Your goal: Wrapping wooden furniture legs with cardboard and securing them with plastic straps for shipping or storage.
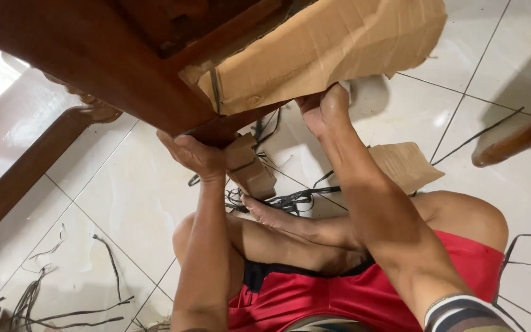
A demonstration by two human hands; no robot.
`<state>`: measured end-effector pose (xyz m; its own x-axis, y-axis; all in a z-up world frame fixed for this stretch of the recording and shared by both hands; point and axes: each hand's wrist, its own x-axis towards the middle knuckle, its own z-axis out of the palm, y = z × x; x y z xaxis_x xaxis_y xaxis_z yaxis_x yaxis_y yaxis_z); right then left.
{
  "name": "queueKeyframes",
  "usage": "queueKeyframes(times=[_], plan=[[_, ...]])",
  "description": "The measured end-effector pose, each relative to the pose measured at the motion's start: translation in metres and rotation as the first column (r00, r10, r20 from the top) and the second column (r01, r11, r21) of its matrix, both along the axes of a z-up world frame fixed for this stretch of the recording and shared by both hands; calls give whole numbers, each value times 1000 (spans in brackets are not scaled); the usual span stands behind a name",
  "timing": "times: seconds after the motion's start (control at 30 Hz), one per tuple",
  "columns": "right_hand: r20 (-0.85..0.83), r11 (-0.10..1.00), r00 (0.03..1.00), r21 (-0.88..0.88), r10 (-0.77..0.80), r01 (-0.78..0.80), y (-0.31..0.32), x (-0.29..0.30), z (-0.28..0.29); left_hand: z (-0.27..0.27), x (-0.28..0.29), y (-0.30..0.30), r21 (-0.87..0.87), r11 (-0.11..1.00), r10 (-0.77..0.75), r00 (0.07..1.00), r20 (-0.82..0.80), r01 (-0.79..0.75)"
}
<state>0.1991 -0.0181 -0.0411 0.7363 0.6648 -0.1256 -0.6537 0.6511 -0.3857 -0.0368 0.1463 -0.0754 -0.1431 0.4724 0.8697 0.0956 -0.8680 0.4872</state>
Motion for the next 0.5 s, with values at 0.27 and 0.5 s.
queueKeyframes(times=[0.27,0.5], plan=[[40,1000,999,-16,-3,4,0,-43,-11,-14,13,95,-109,989,-101,995,-6,100],[135,998,990,-47,44,-38,-6,-31,-44,15,13,45,-289,954,-99,993,-67,76]])
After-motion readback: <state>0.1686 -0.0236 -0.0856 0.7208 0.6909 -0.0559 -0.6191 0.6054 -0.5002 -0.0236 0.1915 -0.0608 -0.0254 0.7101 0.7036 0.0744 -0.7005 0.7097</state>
